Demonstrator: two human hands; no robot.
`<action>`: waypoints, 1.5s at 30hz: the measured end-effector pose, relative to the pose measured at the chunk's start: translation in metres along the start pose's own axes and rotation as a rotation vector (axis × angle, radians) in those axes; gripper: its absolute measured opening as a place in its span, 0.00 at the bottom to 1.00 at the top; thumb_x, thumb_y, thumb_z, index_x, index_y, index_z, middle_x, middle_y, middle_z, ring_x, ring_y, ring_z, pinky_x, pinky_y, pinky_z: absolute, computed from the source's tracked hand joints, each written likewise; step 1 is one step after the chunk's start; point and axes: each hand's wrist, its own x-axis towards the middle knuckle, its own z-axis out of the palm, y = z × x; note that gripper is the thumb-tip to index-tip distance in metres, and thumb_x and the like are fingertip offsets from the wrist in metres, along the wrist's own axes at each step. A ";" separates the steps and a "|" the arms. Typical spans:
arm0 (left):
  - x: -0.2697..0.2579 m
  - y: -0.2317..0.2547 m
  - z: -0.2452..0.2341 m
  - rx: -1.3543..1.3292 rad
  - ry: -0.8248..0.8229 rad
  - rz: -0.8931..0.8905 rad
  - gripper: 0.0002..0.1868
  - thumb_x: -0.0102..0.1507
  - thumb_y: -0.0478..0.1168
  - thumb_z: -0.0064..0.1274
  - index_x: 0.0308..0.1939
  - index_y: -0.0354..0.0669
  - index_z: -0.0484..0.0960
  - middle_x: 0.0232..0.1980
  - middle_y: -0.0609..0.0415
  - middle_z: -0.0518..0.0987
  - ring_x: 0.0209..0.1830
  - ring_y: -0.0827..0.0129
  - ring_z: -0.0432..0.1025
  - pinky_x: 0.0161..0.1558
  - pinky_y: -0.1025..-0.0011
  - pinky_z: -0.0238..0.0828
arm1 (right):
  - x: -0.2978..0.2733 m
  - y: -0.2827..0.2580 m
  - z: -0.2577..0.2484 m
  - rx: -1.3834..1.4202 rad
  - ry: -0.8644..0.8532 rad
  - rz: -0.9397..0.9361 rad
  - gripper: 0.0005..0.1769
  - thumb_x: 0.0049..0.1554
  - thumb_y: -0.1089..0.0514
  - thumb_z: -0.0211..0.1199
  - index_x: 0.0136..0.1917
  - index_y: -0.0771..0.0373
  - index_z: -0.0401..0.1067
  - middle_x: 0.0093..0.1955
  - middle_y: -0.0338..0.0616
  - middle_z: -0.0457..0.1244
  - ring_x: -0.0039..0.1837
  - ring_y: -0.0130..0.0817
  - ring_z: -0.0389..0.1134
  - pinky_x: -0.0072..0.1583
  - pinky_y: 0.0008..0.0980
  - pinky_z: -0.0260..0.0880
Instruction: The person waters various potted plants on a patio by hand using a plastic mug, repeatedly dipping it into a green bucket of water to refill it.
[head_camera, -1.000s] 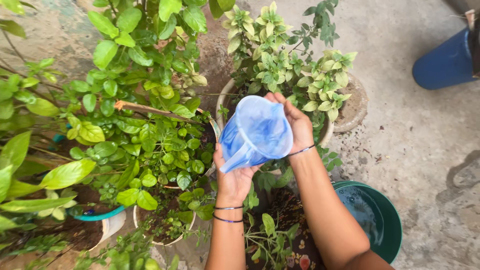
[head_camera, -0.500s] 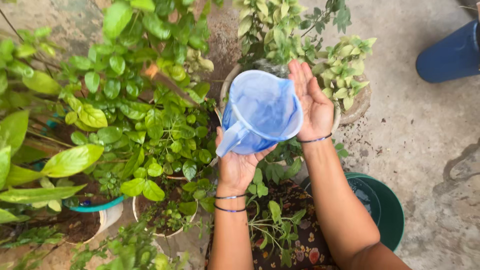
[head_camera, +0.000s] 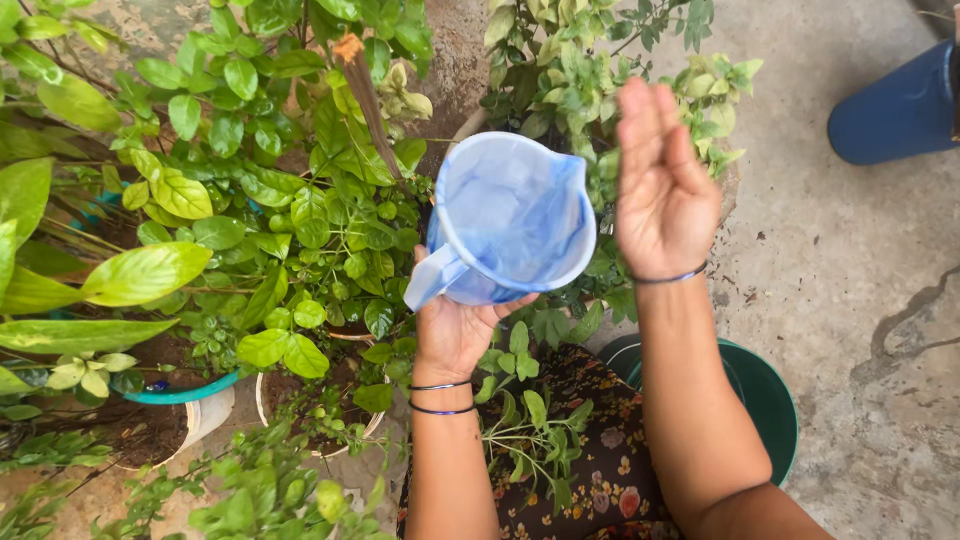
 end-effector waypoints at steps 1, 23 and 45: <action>-0.002 0.001 0.000 0.001 0.002 0.002 0.44 0.70 0.69 0.31 0.79 0.43 0.54 0.77 0.42 0.64 0.70 0.48 0.68 0.63 0.42 0.74 | 0.003 -0.002 -0.003 0.002 0.000 0.002 0.25 0.75 0.61 0.41 0.81 0.72 0.53 0.78 0.65 0.52 0.80 0.53 0.54 0.82 0.46 0.61; 0.014 -0.024 0.007 0.161 0.009 -0.031 0.44 0.71 0.68 0.31 0.75 0.34 0.60 0.70 0.40 0.72 0.63 0.50 0.74 0.56 0.47 0.79 | 0.012 0.010 -0.052 -0.334 0.354 0.040 0.27 0.70 0.58 0.41 0.78 0.74 0.53 0.76 0.64 0.57 0.77 0.50 0.59 0.78 0.45 0.59; 0.012 -0.008 0.006 0.203 -0.025 -0.028 0.49 0.70 0.72 0.31 0.78 0.32 0.57 0.67 0.33 0.74 0.57 0.39 0.76 0.57 0.48 0.78 | 0.011 0.013 -0.013 -0.274 0.379 0.115 0.28 0.69 0.62 0.43 0.79 0.75 0.50 0.78 0.66 0.55 0.79 0.51 0.58 0.79 0.46 0.60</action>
